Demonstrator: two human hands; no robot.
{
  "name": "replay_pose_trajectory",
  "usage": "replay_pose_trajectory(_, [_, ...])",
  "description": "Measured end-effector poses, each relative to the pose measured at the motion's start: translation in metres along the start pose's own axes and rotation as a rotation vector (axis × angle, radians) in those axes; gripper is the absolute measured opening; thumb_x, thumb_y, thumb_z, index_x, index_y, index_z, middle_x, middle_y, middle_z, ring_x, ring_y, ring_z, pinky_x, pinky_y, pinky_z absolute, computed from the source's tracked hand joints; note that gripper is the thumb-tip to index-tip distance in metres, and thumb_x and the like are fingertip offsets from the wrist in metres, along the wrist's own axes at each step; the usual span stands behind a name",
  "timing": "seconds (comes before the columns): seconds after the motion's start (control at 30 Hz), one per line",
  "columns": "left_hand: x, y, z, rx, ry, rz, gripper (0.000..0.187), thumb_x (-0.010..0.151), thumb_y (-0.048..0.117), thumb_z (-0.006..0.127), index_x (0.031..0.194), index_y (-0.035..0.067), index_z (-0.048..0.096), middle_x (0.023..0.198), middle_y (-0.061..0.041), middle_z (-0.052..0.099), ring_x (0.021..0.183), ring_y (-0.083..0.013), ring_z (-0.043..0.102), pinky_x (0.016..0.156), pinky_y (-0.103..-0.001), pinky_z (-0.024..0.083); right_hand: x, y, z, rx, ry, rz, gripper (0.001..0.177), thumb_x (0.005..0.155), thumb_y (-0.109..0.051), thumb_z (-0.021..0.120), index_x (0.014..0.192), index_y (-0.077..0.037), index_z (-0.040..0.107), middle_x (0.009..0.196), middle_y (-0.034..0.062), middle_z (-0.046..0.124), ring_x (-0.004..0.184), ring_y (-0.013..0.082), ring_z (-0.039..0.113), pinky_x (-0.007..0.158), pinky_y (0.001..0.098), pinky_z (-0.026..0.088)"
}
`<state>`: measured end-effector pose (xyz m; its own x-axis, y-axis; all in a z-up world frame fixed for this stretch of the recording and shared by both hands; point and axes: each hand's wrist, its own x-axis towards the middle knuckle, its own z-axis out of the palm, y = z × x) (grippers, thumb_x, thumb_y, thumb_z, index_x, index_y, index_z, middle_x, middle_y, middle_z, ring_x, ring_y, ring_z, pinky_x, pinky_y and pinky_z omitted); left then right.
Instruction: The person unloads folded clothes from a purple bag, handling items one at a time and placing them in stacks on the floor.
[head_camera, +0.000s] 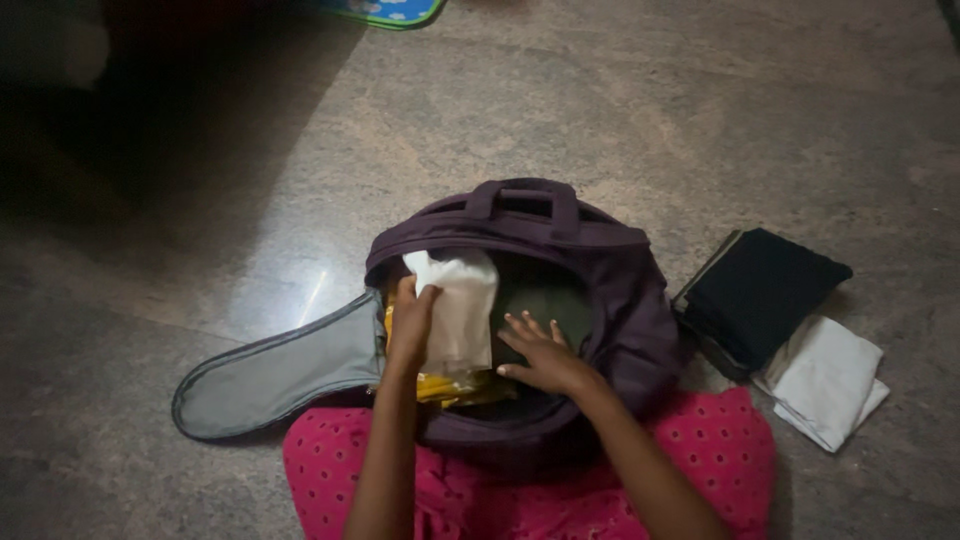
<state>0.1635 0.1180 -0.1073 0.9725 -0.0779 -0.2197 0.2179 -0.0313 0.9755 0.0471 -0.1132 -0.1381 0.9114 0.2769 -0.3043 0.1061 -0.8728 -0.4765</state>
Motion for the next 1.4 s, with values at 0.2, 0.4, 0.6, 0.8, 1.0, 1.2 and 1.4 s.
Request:
replay_pose_trajectory(0.2, [-0.041, 0.058, 0.027, -0.503, -0.144, -0.165, 0.041, 0.088, 0.011, 0.062, 0.128, 0.01, 0.052, 0.103, -0.012, 0.067, 0.09, -0.0252, 0.066, 0.076, -0.042, 0.058, 0.001, 0.003, -0.002, 0.229, 0.136, 0.128, 0.056, 0.097, -0.045, 0.061, 0.147, -0.02, 0.06, 0.155, 0.0069, 0.06, 0.148, 0.0281, 0.054, 0.13, 0.0457, 0.031])
replay_pose_trajectory(0.4, [-0.071, 0.087, 0.031, -0.715, -0.266, -0.077, 0.052, 0.084, 0.015, 0.06, 0.134, 0.008, 0.05, 0.111, -0.009, 0.069, 0.102, -0.0257, 0.07, 0.089, -0.043, 0.059, -0.003, 0.017, -0.008, 1.287, 0.369, -0.015, 0.073, 0.086, -0.016, 0.065, 0.153, -0.011, 0.035, 0.156, 0.0089, 0.045, 0.141, 0.0247, 0.047, 0.111, 0.0439, 0.044])
replay_pose_trajectory(0.6, [-0.074, 0.062, 0.025, -1.181, -0.436, -0.104, 0.059, 0.091, 0.022, 0.061, 0.141, -0.007, 0.049, 0.13, -0.022, 0.066, 0.119, -0.0363, 0.066, 0.106, -0.049, 0.054, -0.013, 0.027, -0.018, 1.705, 0.445, -0.263, 0.057, 0.107, -0.03, 0.049, 0.156, 0.0, 0.045, 0.153, 0.0158, 0.053, 0.141, 0.0306, 0.048, 0.119, 0.0436, 0.037])
replay_pose_trajectory(0.8, [-0.075, 0.047, 0.03, -1.245, -0.601, -0.154, 0.063, 0.09, 0.024, 0.06, 0.142, -0.008, 0.048, 0.131, -0.025, 0.065, 0.116, -0.0391, 0.066, 0.099, -0.052, 0.054, -0.037, 0.002, -0.055, 2.072, 0.217, -0.149, 0.086, 0.092, -0.069, 0.048, 0.156, -0.012, 0.04, 0.152, 0.0105, 0.052, 0.14, 0.0302, 0.048, 0.117, 0.0492, 0.035])
replay_pose_trajectory(1.0, [-0.082, 0.055, 0.039, -0.73, -0.399, -0.177, 0.066, 0.084, 0.011, 0.057, 0.148, 0.002, 0.042, 0.134, -0.024, 0.057, 0.112, -0.0325, 0.066, 0.093, -0.046, 0.059, -0.051, -0.008, -0.082, 2.104, 0.139, -0.615, 0.108, 0.08, -0.08, 0.063, 0.157, -0.008, 0.037, 0.156, 0.0156, 0.049, 0.143, 0.0365, 0.044, 0.115, 0.0558, 0.036])
replay_pose_trajectory(1.2, [-0.078, 0.037, 0.051, -0.353, -0.333, 0.075, 0.068, 0.087, 0.001, 0.061, 0.152, 0.001, 0.04, 0.149, -0.023, 0.053, 0.133, -0.0309, 0.054, 0.113, -0.04, 0.041, -0.058, 0.002, -0.103, 1.688, 0.772, -0.216, 0.087, 0.078, -0.024, 0.089, 0.153, -0.006, 0.049, 0.141, 0.0103, 0.058, 0.133, 0.0291, 0.052, 0.113, 0.0446, 0.044])
replay_pose_trajectory(1.4, [-0.077, 0.042, 0.055, -0.297, -0.154, 0.069, 0.073, 0.097, 0.034, 0.057, 0.161, 0.014, 0.026, 0.162, -0.012, 0.036, 0.147, -0.0294, 0.04, 0.118, -0.046, 0.032, -0.074, -0.042, -0.165, 1.506, 0.788, -0.302, 0.058, 0.081, 0.009, 0.076, 0.137, -0.006, 0.065, 0.124, 0.0115, 0.064, 0.115, 0.0225, 0.066, 0.098, 0.0332, 0.059])
